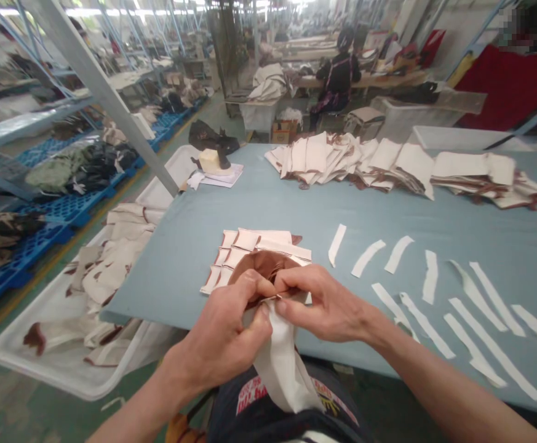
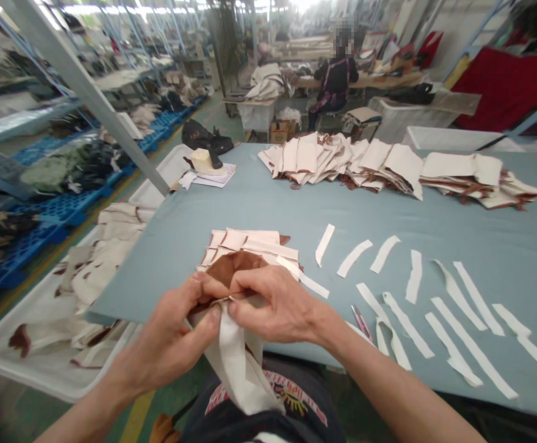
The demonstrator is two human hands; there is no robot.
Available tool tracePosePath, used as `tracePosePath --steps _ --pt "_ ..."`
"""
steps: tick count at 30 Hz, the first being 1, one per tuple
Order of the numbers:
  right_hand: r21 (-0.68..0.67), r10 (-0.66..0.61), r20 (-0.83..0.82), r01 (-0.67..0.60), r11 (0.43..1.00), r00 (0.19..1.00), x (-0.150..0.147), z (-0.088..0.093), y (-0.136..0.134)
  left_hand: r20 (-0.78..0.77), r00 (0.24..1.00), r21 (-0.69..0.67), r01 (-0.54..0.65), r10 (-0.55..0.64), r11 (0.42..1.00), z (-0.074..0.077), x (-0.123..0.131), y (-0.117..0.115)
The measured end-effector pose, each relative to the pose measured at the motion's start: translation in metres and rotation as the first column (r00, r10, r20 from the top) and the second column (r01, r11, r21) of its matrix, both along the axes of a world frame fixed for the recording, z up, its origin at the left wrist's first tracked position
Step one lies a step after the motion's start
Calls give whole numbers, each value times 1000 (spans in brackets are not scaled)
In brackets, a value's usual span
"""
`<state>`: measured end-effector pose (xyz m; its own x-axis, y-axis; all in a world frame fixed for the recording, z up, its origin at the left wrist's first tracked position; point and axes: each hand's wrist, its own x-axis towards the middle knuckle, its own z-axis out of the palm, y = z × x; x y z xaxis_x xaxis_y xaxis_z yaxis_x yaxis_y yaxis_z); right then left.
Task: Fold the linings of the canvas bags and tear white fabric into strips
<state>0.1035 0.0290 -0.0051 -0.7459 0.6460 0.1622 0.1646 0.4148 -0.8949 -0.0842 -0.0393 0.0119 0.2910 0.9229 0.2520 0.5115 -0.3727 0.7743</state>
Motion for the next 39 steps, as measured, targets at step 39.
tracePosePath --steps 39 --pt "-298 110 -13 -109 948 994 18 4 -37 -129 936 -62 322 -328 945 -8 -27 -3"
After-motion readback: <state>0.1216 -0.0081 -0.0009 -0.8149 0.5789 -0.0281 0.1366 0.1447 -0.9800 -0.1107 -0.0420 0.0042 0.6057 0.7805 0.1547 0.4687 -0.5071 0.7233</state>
